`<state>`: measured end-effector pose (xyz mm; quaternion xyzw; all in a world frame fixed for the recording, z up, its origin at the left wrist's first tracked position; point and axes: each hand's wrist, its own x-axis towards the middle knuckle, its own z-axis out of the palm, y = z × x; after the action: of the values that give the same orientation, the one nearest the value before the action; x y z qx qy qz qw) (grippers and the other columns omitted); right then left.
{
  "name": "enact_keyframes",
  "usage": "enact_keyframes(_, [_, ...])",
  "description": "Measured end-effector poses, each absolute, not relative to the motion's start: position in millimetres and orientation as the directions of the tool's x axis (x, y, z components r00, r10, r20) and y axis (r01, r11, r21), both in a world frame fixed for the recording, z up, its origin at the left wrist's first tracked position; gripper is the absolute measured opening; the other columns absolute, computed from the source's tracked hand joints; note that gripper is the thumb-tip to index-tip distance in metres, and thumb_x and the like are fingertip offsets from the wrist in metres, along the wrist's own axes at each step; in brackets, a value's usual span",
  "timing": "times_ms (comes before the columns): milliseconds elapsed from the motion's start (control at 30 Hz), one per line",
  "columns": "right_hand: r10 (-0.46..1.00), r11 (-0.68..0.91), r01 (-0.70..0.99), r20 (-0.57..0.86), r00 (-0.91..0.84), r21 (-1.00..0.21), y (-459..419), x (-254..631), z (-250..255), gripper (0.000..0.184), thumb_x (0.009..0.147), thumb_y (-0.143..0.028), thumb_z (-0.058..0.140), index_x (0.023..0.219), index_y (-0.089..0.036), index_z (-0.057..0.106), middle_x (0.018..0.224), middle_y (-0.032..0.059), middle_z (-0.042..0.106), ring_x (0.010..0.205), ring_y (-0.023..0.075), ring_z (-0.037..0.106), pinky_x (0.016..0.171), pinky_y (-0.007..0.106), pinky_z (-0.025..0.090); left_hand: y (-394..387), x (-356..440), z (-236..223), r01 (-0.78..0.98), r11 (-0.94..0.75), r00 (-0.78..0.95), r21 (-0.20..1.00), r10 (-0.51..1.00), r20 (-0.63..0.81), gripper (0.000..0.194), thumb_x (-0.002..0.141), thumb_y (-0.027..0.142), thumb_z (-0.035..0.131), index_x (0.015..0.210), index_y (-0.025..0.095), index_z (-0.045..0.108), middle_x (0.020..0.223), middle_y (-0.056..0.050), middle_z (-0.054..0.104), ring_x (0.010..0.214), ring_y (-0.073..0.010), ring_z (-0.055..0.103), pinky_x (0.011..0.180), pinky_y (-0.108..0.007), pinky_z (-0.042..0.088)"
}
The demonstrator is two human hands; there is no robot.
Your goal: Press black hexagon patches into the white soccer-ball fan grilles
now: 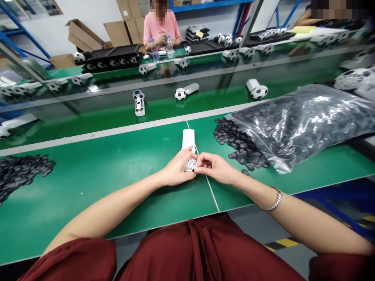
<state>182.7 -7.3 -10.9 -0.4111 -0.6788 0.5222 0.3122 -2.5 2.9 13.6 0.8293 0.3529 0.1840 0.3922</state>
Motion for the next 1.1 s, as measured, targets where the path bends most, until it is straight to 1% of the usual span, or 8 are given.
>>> enact_keyframes(100, [0.925,0.235,0.455,0.054,-0.376,-0.859,11,205,-4,0.015,0.078,-0.031,0.059,0.073,-0.017,0.056,0.068,-0.0005,0.055,0.063,0.0130,0.049,0.060,0.026,0.040,4,-5,16,0.485,-0.430,0.681,0.762,0.732,-0.021,0.042,0.066,0.013,0.059,0.107,0.017,0.048,0.136,-0.015,0.037,0.136,-0.0247,0.019,0.107,-0.045,0.024])
enact_keyframes(233, [0.972,0.201,0.883,0.199,-0.126,-0.424,44,243,4,0.006,0.076,-0.019,0.058,0.073,-0.018,0.064,0.076,0.0031,0.058,0.071,0.0166,0.053,0.065,0.028,0.040,4,-6,19,0.505,-0.418,0.682,0.755,0.729,-0.053,0.043,0.067,0.014,0.058,0.108,0.018,0.046,0.141,-0.016,0.032,0.136,-0.0242,0.017,0.107,-0.045,0.023])
enact_keyframes(300, [0.980,0.166,0.944,0.158,-0.124,-0.285,57,254,3,0.008,0.077,-0.021,0.059,0.076,-0.019,0.066,0.079,0.0042,0.058,0.074,0.0180,0.055,0.064,0.028,0.041,5,-7,19,0.497,-0.426,0.698,0.756,0.714,-0.057,0.043,0.068,0.015,0.058,0.109,0.018,0.046,0.139,-0.015,0.034,0.136,-0.0244,0.017,0.107,-0.046,0.023])
enact_keyframes(367, [0.984,0.171,0.957,0.096,-0.153,-0.234,64,257,1,0.010,0.078,-0.025,0.060,0.083,-0.020,0.067,0.082,0.0047,0.060,0.077,0.0188,0.056,0.064,0.028,0.041,7,-9,19,0.487,-0.435,0.713,0.757,0.698,-0.057,0.043,0.069,0.016,0.058,0.110,0.019,0.045,0.140,-0.014,0.033,0.136,-0.0248,0.018,0.107,-0.046,0.023])
enact_keyframes(600, [0.982,0.183,0.949,-0.006,-0.191,-0.258,66,258,-8,0.006,0.077,-0.021,0.059,0.081,-0.020,0.064,0.080,0.0015,0.065,0.072,0.0159,0.059,0.062,0.025,0.042,12,-21,23,0.410,-0.502,0.812,0.762,0.581,-0.054,0.044,0.067,0.014,0.061,0.108,0.021,0.047,0.132,-0.009,0.041,0.135,-0.0230,0.019,0.109,-0.044,0.021])
enact_keyframes(767, [0.969,0.224,0.934,-0.034,-0.243,-0.278,60,267,-6,0.001,0.074,-0.019,0.060,0.074,-0.019,0.059,0.078,0.0018,0.063,0.070,0.0158,0.058,0.065,0.025,0.043,-5,-17,17,0.615,-0.406,0.582,0.676,0.812,-0.043,0.057,0.062,0.036,0.073,0.113,0.026,0.050,0.125,-0.009,0.031,0.123,-0.0298,0.032,0.102,-0.050,0.032])
enact_keyframes(900, [0.959,0.250,0.916,-0.046,-0.278,-0.313,51,266,0,0.002,0.075,-0.019,0.059,0.075,-0.021,0.057,0.072,0.0003,0.061,0.067,0.0157,0.057,0.062,0.025,0.043,-6,-21,15,0.579,-0.426,0.596,0.695,0.803,-0.005,0.047,0.070,0.027,0.065,0.114,0.025,0.048,0.113,-0.006,0.040,0.111,-0.0228,0.043,0.100,-0.043,0.036])
enact_keyframes(1100, [0.888,0.381,0.751,-0.012,-0.459,-0.539,21,236,9,0.011,0.078,-0.021,0.053,0.085,-0.020,0.061,0.083,0.0029,0.062,0.073,0.0161,0.058,0.069,0.027,0.045,8,-43,17,0.494,-0.530,0.703,0.689,0.710,0.043,0.053,0.068,0.010,0.054,0.118,0.021,0.042,0.123,-0.007,0.043,0.117,-0.0208,0.042,0.103,-0.038,0.032])
